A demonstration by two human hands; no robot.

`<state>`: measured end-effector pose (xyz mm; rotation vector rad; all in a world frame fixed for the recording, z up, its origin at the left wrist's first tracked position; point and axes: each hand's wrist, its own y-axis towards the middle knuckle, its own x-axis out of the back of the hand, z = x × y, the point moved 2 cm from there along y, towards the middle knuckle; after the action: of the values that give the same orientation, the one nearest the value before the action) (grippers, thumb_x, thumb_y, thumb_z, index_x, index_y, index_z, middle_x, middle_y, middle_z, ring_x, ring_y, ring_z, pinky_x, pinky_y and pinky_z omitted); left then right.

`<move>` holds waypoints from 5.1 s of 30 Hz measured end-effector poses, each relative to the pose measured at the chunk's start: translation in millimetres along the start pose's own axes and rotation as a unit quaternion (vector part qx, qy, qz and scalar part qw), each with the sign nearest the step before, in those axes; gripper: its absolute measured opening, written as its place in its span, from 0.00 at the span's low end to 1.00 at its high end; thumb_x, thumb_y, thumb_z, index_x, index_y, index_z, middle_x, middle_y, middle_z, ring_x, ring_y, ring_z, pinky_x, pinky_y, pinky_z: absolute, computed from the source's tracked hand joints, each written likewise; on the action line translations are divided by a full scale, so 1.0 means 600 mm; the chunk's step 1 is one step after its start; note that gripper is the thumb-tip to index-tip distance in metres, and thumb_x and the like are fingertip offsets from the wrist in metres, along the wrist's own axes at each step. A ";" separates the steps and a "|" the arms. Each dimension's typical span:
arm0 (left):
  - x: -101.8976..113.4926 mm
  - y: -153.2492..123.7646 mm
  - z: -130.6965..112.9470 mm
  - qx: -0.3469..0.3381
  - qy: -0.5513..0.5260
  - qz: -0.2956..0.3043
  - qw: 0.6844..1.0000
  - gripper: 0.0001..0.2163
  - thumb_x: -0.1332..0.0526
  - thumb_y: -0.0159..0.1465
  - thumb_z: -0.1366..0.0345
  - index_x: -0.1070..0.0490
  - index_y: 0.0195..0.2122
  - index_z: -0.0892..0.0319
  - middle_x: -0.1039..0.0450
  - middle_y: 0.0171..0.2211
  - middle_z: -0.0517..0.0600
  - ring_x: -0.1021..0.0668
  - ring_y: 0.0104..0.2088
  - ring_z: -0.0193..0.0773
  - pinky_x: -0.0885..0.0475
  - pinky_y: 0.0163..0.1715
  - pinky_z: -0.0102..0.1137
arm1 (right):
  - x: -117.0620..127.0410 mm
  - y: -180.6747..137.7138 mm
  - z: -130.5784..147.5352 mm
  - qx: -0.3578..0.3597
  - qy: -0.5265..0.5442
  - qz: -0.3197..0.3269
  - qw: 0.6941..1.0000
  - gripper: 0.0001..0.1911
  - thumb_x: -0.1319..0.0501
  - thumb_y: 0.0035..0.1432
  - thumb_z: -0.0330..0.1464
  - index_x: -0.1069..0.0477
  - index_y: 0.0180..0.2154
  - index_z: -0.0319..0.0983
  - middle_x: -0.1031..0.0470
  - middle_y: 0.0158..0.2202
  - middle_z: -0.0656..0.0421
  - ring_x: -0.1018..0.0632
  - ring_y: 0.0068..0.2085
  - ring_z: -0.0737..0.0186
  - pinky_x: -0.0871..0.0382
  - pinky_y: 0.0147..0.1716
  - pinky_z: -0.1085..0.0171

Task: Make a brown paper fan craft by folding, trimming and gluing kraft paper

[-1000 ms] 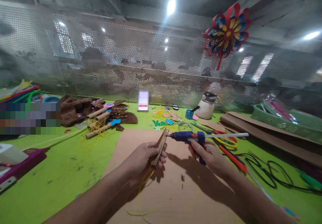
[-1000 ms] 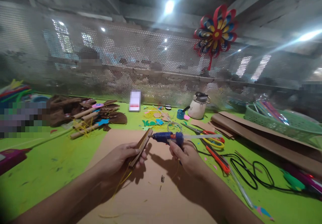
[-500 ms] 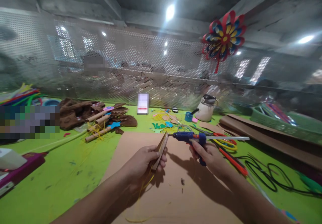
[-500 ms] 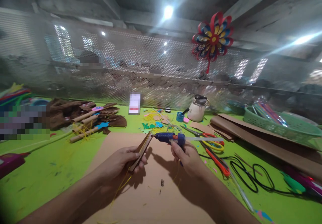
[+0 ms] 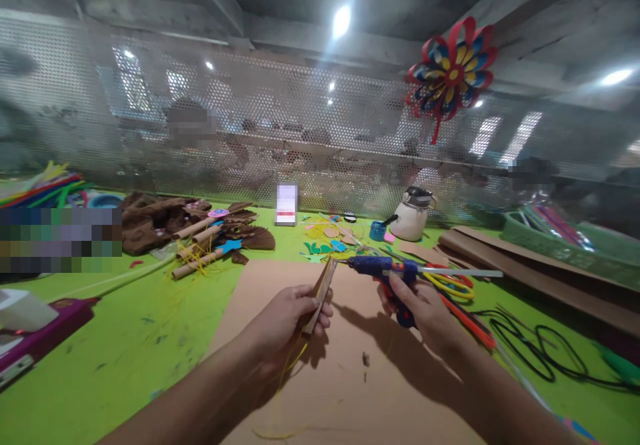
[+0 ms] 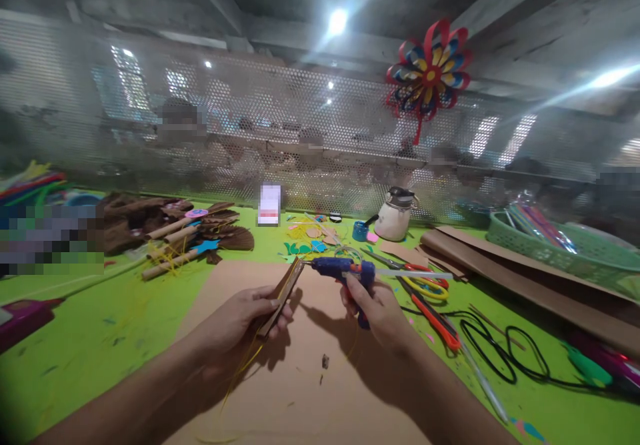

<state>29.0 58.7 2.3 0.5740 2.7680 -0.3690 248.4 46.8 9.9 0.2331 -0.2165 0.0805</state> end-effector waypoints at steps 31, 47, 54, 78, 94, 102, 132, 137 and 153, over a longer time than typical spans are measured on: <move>-0.010 -0.013 -0.020 -0.016 -0.072 0.049 0.996 0.10 0.42 0.58 0.74 0.31 0.42 0.70 0.30 0.30 0.54 0.29 0.26 0.30 0.39 0.23 0.24 | -0.018 -0.015 -0.008 -0.080 0.165 0.026 0.983 0.20 0.42 0.60 0.47 0.29 0.32 0.35 0.31 0.25 0.59 0.32 0.25 0.68 0.41 0.24 0.68; -0.016 -0.020 -0.023 -0.011 -0.057 0.040 0.998 0.09 0.42 0.60 0.73 0.31 0.41 0.70 0.30 0.29 0.54 0.29 0.25 0.31 0.36 0.24 0.24 | -0.009 -0.006 -0.010 -0.020 0.133 -0.028 0.991 0.21 0.43 0.60 0.48 0.31 0.29 0.36 0.32 0.24 0.59 0.33 0.25 0.66 0.42 0.26 0.65; -0.019 -0.021 -0.022 -0.010 -0.071 0.044 0.996 0.09 0.42 0.60 0.74 0.30 0.41 0.71 0.29 0.30 0.55 0.28 0.25 0.31 0.35 0.23 0.24 | -0.001 0.000 -0.015 0.009 0.155 -0.055 0.986 0.17 0.43 0.61 0.46 0.29 0.35 0.38 0.33 0.24 0.61 0.33 0.25 0.66 0.41 0.25 0.65; -0.018 -0.019 -0.017 -0.022 -0.055 0.049 0.997 0.09 0.40 0.57 0.72 0.30 0.39 0.68 0.29 0.29 0.53 0.28 0.27 0.32 0.37 0.26 0.27 | -0.006 -0.004 -0.010 0.007 0.136 -0.064 0.989 0.17 0.43 0.61 0.46 0.29 0.35 0.37 0.32 0.25 0.60 0.33 0.26 0.65 0.41 0.26 0.64; -0.014 -0.014 -0.016 -0.024 -0.065 0.038 0.997 0.07 0.41 0.58 0.73 0.30 0.38 0.67 0.29 0.29 0.53 0.29 0.26 0.32 0.37 0.26 0.27 | -0.015 -0.011 -0.005 0.000 0.079 -0.039 0.996 0.22 0.43 0.60 0.49 0.32 0.26 0.37 0.35 0.22 0.60 0.36 0.24 0.65 0.44 0.25 0.63; -0.009 -0.008 -0.010 -0.025 -0.064 0.051 0.996 0.06 0.40 0.57 0.72 0.29 0.36 0.67 0.28 0.29 0.53 0.29 0.25 0.31 0.36 0.27 0.27 | -0.013 -0.011 -0.002 -0.005 0.070 -0.036 0.997 0.23 0.42 0.58 0.50 0.33 0.25 0.37 0.35 0.22 0.59 0.36 0.24 0.65 0.45 0.24 0.64; -0.008 -0.011 -0.012 -0.002 -0.053 0.012 0.999 0.06 0.43 0.59 0.74 0.28 0.35 0.69 0.26 0.29 0.56 0.24 0.27 0.34 0.28 0.31 0.29 | -0.006 -0.016 0.000 0.020 -0.057 0.068 0.996 0.25 0.45 0.60 0.50 0.36 0.20 0.38 0.39 0.20 0.60 0.38 0.23 0.65 0.50 0.22 0.64; -0.008 -0.009 -0.012 -0.012 -0.047 0.017 0.999 0.06 0.43 0.60 0.74 0.28 0.36 0.69 0.26 0.30 0.56 0.24 0.27 0.35 0.28 0.30 0.28 | 0.001 -0.017 -0.005 0.022 -0.049 0.064 0.996 0.22 0.45 0.61 0.48 0.34 0.24 0.38 0.38 0.22 0.59 0.38 0.24 0.65 0.50 0.22 0.65; -0.011 -0.012 -0.013 0.000 -0.030 0.007 1.000 0.06 0.44 0.58 0.74 0.29 0.34 0.69 0.27 0.28 0.54 0.26 0.25 0.32 0.30 0.27 0.26 | 0.023 -0.001 -0.013 0.082 -0.119 0.004 0.989 0.22 0.48 0.63 0.45 0.36 0.22 0.39 0.38 0.21 0.60 0.37 0.24 0.64 0.46 0.23 0.63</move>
<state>30.3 52.5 12.9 0.5735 2.7047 -0.3764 263.4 48.9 5.6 0.4073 -0.4493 0.0782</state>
